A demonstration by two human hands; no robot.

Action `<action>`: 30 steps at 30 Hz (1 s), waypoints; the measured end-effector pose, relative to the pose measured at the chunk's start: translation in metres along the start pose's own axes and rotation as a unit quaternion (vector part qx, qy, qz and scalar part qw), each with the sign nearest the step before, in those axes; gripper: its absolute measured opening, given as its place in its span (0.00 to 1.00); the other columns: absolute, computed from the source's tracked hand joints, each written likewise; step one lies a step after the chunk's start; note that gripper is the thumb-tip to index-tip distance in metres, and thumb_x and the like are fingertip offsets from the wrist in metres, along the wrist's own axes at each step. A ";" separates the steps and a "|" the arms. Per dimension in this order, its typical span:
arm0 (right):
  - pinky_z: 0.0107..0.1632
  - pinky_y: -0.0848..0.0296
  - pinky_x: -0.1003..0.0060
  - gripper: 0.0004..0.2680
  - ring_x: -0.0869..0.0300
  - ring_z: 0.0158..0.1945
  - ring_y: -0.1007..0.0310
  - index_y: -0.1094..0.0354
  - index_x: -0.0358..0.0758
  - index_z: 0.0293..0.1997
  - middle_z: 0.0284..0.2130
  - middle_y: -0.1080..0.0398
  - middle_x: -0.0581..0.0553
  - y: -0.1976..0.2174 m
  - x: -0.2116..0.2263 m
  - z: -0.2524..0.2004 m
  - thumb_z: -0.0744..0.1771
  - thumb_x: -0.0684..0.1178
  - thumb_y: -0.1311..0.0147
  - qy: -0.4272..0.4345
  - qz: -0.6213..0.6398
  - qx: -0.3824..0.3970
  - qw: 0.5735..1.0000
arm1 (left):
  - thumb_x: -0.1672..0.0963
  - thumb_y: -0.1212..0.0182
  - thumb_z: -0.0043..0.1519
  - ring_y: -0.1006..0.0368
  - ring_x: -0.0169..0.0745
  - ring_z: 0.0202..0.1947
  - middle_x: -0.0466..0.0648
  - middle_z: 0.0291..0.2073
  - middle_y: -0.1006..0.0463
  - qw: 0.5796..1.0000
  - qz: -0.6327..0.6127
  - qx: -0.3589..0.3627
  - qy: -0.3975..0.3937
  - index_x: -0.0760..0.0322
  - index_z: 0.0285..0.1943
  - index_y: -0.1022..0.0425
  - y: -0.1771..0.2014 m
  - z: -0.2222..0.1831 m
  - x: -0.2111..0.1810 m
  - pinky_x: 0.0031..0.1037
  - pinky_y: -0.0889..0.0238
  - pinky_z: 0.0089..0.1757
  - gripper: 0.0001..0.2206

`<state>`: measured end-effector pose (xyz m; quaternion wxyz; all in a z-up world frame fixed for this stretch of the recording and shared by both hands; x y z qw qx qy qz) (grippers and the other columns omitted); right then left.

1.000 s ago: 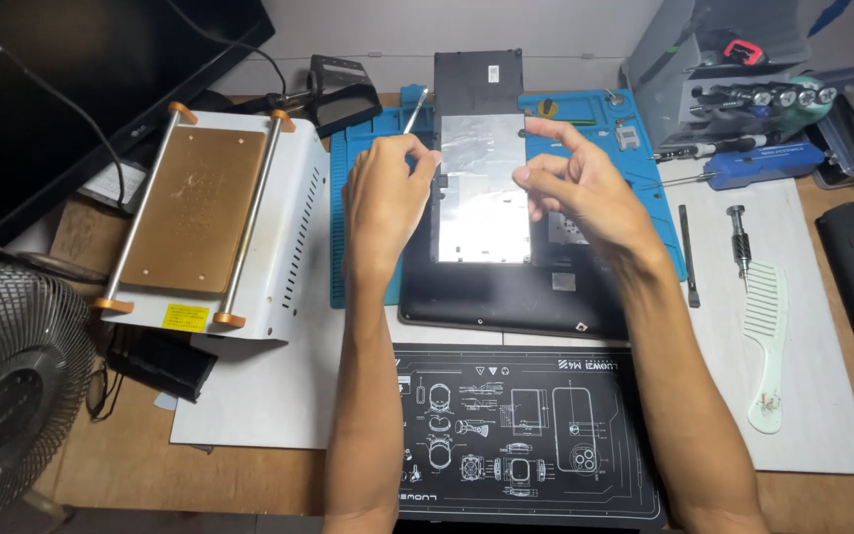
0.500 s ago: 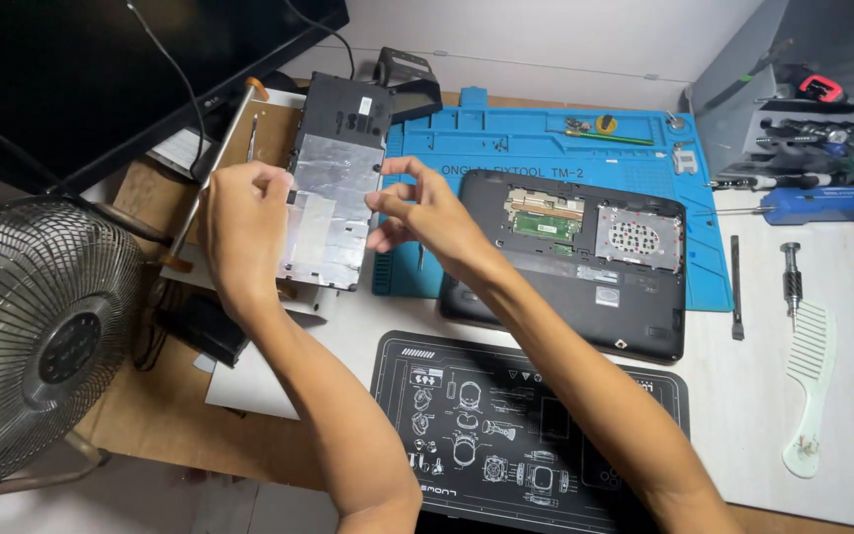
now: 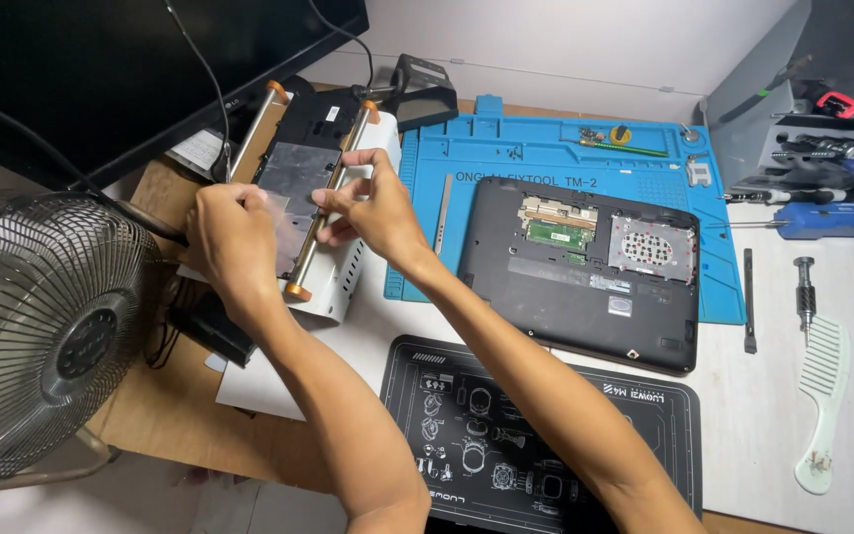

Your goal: Disassembling a laptop by removing screws and prying off the back cover to access internal components.

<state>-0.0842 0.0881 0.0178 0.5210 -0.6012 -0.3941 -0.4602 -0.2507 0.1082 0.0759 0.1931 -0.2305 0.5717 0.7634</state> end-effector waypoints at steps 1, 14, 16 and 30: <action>0.29 0.14 0.58 0.22 0.45 0.25 0.20 0.51 0.23 0.63 0.33 0.28 0.32 0.000 0.002 -0.001 0.66 0.39 0.41 0.001 0.000 0.000 1.000 | 0.60 0.46 0.62 0.22 0.68 0.39 0.55 0.35 0.16 1.000 -0.001 -0.001 -0.001 0.60 0.43 0.15 -0.002 0.003 0.003 0.55 0.29 0.38 0.11; 0.41 0.16 0.59 0.22 0.54 0.35 0.20 0.43 0.31 0.70 0.43 0.26 0.33 0.019 0.034 -0.037 0.68 0.46 0.44 0.025 -0.227 0.144 0.963 | 0.62 0.46 0.66 0.22 0.66 0.45 0.58 0.41 0.17 0.995 -0.059 0.034 -0.079 0.63 0.49 0.18 0.006 -0.008 -0.059 0.50 0.30 0.43 0.10; 0.43 0.18 0.58 0.21 0.54 0.37 0.20 0.40 0.32 0.69 0.45 0.26 0.32 0.036 0.043 -0.051 0.68 0.48 0.44 0.014 -0.261 0.160 0.952 | 0.62 0.46 0.66 0.22 0.65 0.46 0.59 0.41 0.17 0.989 -0.085 0.065 -0.101 0.62 0.48 0.18 0.003 -0.015 -0.080 0.50 0.30 0.44 0.10; 0.49 0.22 0.58 0.17 0.53 0.44 0.24 0.35 0.38 0.66 0.47 0.25 0.35 0.175 0.082 -0.097 0.70 0.51 0.50 -0.051 -0.278 0.030 0.959 | 0.64 0.56 0.61 0.22 0.69 0.33 0.66 0.31 0.21 0.909 -0.211 0.299 -0.200 0.61 0.55 0.44 -0.092 -0.067 -0.187 0.51 0.35 0.36 0.14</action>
Point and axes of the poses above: each hand's wrist, its own z-axis towards the middle knuckle, its own y-axis out of the back of the hand, x = y × z, the point moved 8 cm from there along z, towards the middle knuckle
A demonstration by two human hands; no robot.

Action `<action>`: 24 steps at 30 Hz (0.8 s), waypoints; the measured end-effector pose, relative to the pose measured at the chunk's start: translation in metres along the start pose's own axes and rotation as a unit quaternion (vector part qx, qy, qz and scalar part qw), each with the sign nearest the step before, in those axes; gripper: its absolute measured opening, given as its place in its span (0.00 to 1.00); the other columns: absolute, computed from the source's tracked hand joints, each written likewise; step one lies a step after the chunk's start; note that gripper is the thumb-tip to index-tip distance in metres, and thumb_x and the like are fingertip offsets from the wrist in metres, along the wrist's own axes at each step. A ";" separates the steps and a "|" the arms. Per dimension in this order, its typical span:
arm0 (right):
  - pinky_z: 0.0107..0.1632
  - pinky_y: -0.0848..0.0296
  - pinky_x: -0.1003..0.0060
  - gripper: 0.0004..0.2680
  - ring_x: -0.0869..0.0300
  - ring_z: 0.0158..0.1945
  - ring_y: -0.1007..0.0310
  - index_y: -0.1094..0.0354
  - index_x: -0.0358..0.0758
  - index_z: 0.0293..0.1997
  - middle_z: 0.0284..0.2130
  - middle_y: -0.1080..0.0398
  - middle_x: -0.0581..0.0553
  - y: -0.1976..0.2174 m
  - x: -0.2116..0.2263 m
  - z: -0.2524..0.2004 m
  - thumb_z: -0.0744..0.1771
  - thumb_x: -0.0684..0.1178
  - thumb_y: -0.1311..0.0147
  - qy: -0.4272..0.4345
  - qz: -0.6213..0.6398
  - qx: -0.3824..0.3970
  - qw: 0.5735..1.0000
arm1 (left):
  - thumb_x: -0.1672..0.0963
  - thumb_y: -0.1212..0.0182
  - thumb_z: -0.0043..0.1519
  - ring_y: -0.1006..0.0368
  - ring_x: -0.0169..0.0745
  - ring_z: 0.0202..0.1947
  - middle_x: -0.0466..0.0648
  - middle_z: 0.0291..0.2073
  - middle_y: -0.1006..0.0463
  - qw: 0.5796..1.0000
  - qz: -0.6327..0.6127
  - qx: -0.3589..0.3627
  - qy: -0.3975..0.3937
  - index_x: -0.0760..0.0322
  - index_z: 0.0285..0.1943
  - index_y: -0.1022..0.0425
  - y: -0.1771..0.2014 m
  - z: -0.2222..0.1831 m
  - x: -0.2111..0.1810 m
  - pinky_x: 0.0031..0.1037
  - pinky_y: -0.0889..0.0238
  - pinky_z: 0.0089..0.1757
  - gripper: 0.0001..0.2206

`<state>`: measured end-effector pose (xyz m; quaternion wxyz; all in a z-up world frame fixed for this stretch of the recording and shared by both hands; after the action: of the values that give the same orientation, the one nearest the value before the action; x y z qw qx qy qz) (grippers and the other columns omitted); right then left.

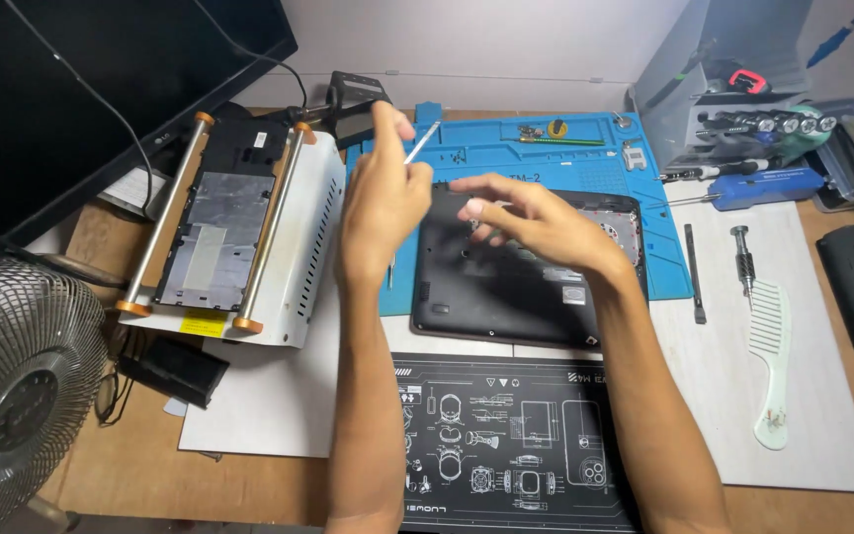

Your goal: Disassembling a laptop by removing screws and prying off the back cover to access internal components.

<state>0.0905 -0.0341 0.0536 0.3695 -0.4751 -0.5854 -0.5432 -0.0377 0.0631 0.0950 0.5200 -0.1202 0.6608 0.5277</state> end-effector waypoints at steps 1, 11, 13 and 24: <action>0.49 0.22 0.58 0.17 0.53 0.44 0.24 0.35 0.38 0.66 0.47 0.25 0.35 0.002 -0.008 0.003 0.70 0.51 0.50 -0.002 0.001 -0.001 1.000 | 0.64 0.56 0.61 0.22 0.69 0.33 0.66 0.31 0.21 1.000 0.000 0.002 0.001 0.61 0.55 0.44 -0.013 0.005 0.003 0.51 0.35 0.36 0.14; 0.37 0.18 0.72 0.09 0.64 0.35 0.25 0.25 0.42 0.49 0.36 0.29 0.48 0.043 -0.061 0.026 0.69 0.54 0.41 0.040 0.184 -0.178 0.966 | 0.68 0.61 0.62 0.20 0.67 0.30 0.70 0.32 0.21 0.985 -0.043 0.102 -0.132 0.62 0.51 0.44 -0.070 -0.001 -0.033 0.50 0.30 0.33 0.13; 0.37 0.18 0.72 0.08 0.64 0.35 0.26 0.25 0.42 0.47 0.36 0.30 0.49 0.044 -0.054 0.023 0.69 0.53 0.40 0.042 0.196 -0.186 0.962 | 0.68 0.61 0.62 0.20 0.64 0.28 0.68 0.30 0.21 0.984 -0.038 0.105 -0.141 0.61 0.51 0.45 -0.068 -0.001 -0.033 0.48 0.31 0.31 0.13; 0.41 0.25 0.74 0.04 0.62 0.40 0.22 0.38 0.42 0.43 0.34 0.28 0.47 0.123 -0.041 -0.036 0.73 0.45 0.49 0.055 0.039 -0.218 0.974 | 0.57 0.42 0.67 0.26 0.45 0.45 0.51 0.48 0.23 0.976 0.110 -0.010 -0.188 0.65 0.53 0.32 0.043 -0.069 -0.077 0.35 0.37 0.46 0.09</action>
<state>0.2161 -0.0808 0.0549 0.3096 -0.5362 -0.4122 -0.6684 -0.0740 -0.0060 0.1756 0.5726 0.0490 0.5549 0.6016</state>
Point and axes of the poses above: each hand's wrist, its own z-axis towards the middle knuckle, its own y-axis out of the back of the hand, x = y × z, the point moved 8 cm from there along z, towards the middle knuckle
